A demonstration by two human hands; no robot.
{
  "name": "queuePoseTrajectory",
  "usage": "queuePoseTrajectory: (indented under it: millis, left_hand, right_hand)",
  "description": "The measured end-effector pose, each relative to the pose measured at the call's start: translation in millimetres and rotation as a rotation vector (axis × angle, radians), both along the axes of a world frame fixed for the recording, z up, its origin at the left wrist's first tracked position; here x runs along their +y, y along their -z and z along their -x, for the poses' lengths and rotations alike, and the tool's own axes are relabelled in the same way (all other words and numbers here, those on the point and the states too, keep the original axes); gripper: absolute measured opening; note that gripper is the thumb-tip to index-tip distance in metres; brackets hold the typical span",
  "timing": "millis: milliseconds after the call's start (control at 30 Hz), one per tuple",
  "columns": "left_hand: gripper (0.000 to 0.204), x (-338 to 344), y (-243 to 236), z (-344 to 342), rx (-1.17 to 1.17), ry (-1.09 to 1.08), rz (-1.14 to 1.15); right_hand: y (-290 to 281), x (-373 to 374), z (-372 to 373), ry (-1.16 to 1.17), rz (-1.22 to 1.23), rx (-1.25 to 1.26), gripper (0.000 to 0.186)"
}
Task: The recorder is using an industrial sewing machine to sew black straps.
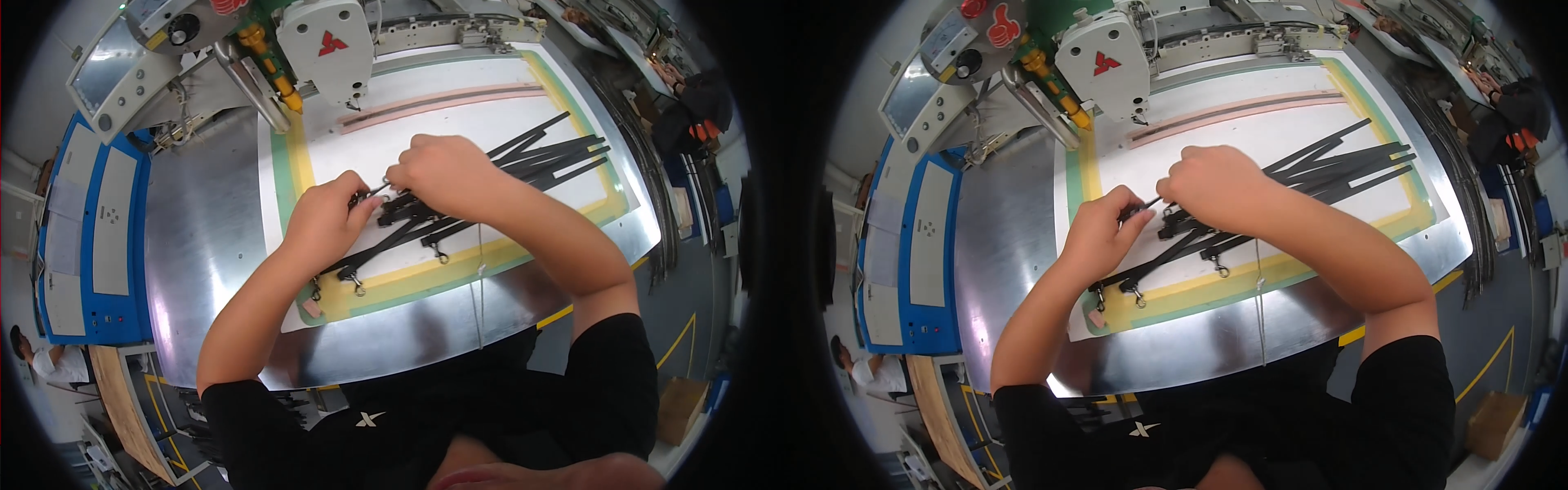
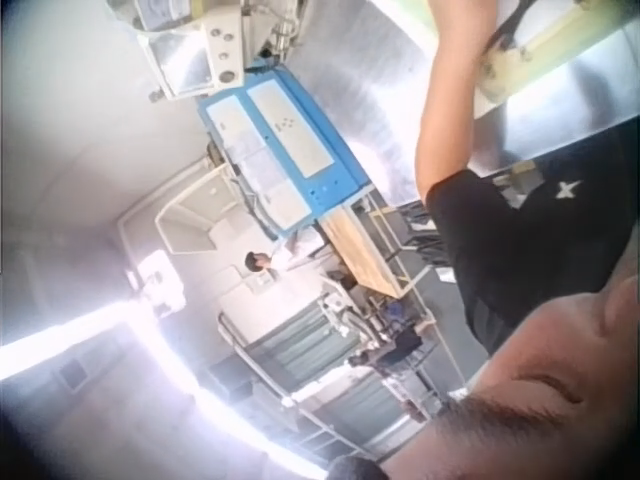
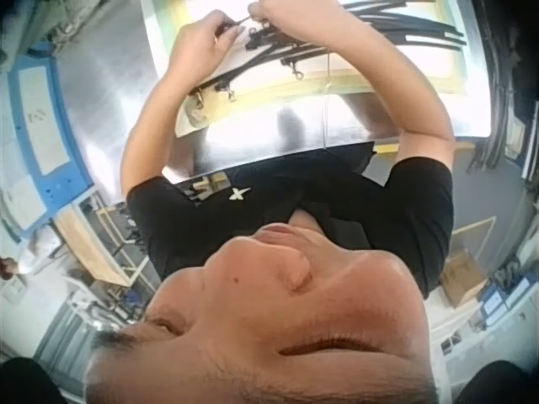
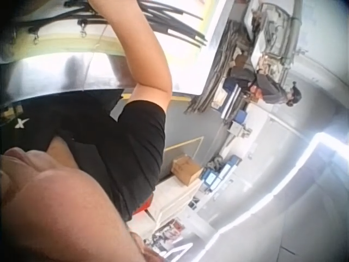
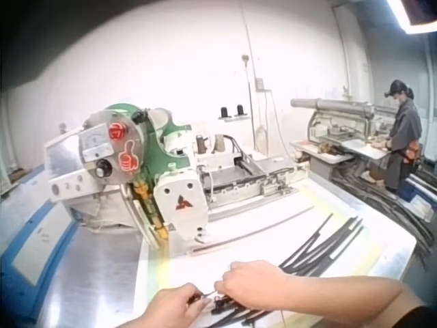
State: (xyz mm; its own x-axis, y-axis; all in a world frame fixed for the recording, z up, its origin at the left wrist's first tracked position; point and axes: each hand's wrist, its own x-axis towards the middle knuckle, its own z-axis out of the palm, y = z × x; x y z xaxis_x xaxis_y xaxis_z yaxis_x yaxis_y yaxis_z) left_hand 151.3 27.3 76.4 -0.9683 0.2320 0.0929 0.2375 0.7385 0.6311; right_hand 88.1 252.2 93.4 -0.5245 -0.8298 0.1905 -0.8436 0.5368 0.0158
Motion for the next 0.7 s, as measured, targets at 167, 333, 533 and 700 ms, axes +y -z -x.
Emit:
queuePoseTrajectory:
  millis: [167,333,533,700]
  left_hand:
    - [0.021,3.3,11.1,47.3,-0.031,0.003,-0.059]
    - [0.022,-3.7,37.2,105.4,-0.118,0.006,-0.169]
    - [0.036,-10.7,64.3,132.2,0.337,-0.068,0.183]
    - [0.067,-13.1,75.0,139.3,0.374,-0.009,0.344]
  right_hand:
    - [-9.8,11.0,37.5,0.168,-0.123,-0.058,0.018]
    - [-2.1,17.6,81.3,0.222,-0.089,0.008,0.023]
    - [1.3,6.7,135.2,0.219,-0.278,-0.111,0.035]
    - [6.5,-1.8,150.8,0.166,-0.280,-0.378,0.039]
